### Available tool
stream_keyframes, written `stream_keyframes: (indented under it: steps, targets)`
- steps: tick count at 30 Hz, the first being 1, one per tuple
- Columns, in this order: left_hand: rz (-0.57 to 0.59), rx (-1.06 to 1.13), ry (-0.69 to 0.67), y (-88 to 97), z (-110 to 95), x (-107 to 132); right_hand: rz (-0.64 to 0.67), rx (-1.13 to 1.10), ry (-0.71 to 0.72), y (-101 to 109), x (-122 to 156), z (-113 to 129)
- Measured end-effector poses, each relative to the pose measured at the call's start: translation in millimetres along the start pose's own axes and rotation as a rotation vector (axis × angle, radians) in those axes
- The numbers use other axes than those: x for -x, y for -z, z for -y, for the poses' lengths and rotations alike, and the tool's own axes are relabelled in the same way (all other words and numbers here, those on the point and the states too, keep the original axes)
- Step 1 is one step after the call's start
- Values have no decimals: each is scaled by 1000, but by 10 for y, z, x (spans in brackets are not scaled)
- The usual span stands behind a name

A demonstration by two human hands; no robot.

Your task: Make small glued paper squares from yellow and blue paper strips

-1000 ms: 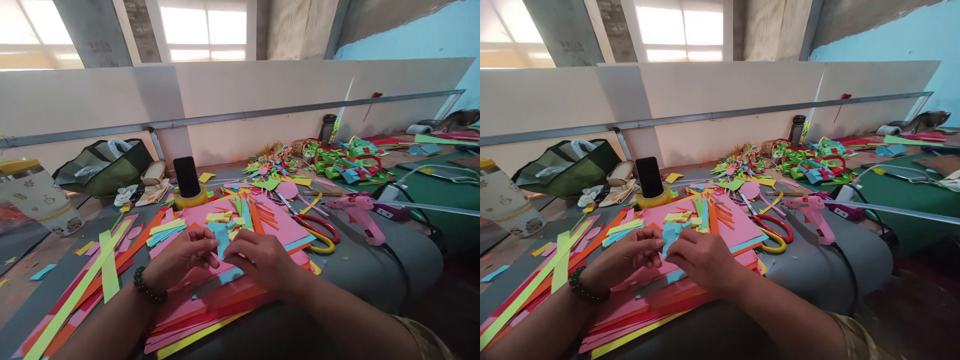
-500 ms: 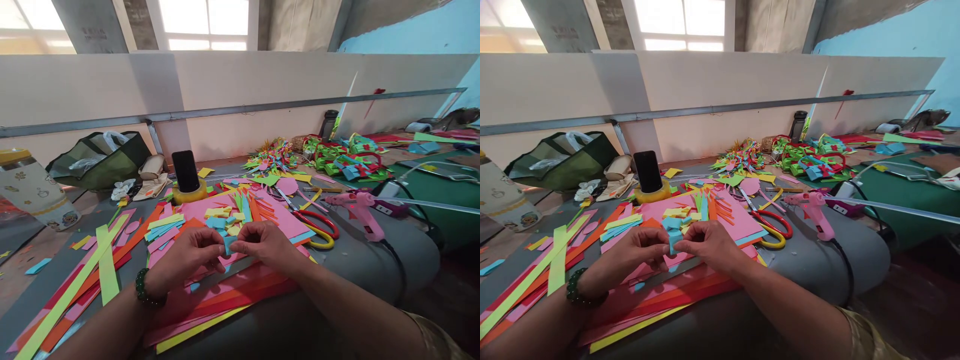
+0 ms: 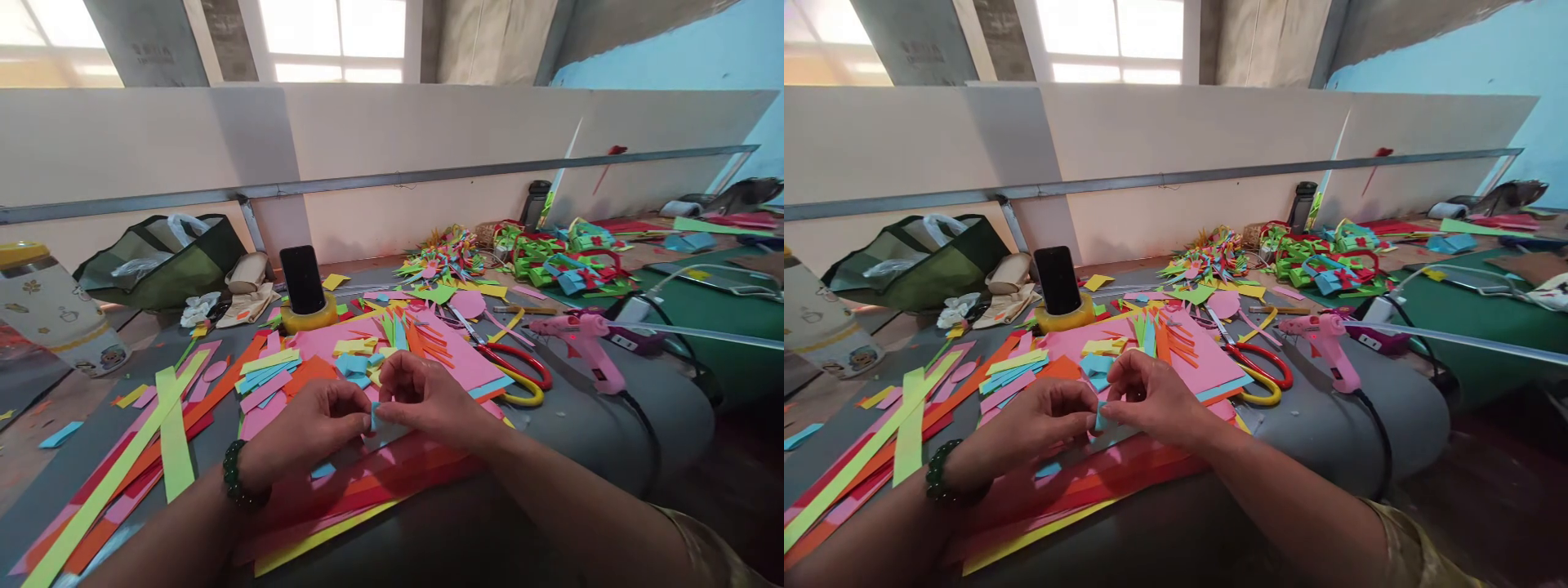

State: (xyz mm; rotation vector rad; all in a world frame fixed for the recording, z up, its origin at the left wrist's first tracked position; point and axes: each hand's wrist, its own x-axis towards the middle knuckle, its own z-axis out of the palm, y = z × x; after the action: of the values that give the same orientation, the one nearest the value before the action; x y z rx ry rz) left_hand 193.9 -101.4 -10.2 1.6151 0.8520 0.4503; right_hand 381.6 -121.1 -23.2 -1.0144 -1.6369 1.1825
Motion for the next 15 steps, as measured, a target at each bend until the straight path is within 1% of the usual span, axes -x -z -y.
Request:
stream_keyframes:
  steps: [3,6,8,9,11,13,15]
  targets:
    - [-4,-40,-2,-13,15,3,-4,-16,6,-20,7,-12]
    - [-60,-151,-113,-37,48,-19,-12,26,16,-29,14,-8]
    - [-113,-151,-168,-27,61,-42,3,118,-12,-18,25,9]
    - [-139,-113,-168,1,62,-53,38,178,-23,-7,34,21]
    - [-230,32,-134,117,58,-70,169,281,-7,26,62,52]
    - [-392,244,-85,311,56,-79,344,274,45,68,101,90]
    - [-590,453,-48,545,65,-82,494,173,46,122,144,127]
